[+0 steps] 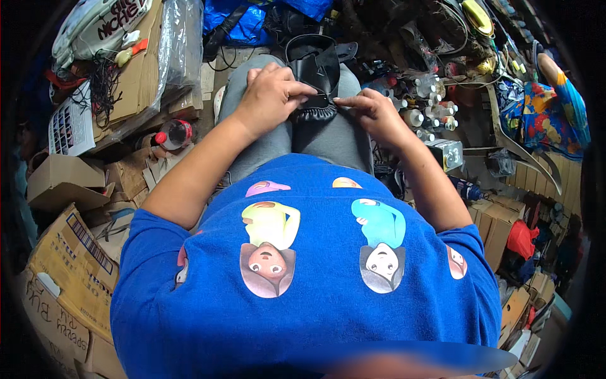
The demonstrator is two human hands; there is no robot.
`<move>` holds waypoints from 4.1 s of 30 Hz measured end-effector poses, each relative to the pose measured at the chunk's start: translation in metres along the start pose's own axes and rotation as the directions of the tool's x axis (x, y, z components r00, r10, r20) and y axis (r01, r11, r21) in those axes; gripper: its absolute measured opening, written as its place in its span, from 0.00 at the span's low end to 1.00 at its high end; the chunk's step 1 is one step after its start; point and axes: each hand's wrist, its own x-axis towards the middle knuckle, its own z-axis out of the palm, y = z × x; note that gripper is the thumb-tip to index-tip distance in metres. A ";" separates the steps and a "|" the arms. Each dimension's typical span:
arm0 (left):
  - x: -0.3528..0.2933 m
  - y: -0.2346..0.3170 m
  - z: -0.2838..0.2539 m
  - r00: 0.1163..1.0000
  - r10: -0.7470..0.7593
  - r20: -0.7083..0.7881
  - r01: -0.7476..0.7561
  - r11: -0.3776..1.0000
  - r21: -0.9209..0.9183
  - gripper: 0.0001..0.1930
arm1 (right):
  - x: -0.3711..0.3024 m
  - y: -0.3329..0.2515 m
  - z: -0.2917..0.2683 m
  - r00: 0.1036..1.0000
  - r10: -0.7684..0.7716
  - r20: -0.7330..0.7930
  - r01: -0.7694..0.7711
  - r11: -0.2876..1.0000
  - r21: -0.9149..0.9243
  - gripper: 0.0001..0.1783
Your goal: Stitching leather components of a shoe upper by hand.
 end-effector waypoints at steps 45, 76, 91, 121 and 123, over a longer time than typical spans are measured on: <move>0.031 0.011 0.019 0.814 -0.400 0.422 0.475 0.876 -0.085 0.08 | 0.052 0.014 -0.008 0.918 0.192 0.348 -0.334 0.846 0.416 0.07; 0.029 0.008 0.005 0.881 -0.126 0.456 0.144 0.990 -0.003 0.08 | 0.034 -0.011 -0.052 0.941 -0.337 0.007 0.292 0.805 -0.517 0.07; -0.035 -0.036 -0.083 0.940 -0.278 0.197 0.293 0.955 -0.052 0.04 | -0.001 0.046 -0.065 0.944 0.329 -0.014 -0.319 0.925 0.207 0.06; 0.003 -0.008 -0.076 0.993 -0.017 0.113 0.029 0.994 -0.107 0.14 | -0.028 0.063 -0.054 0.972 0.230 -0.054 -0.220 0.964 0.148 0.10; 0.026 -0.007 -0.028 0.964 0.157 0.217 -0.097 0.960 -0.264 0.17 | 0.010 0.018 -0.042 0.995 0.095 -0.031 -0.087 0.976 0.197 0.09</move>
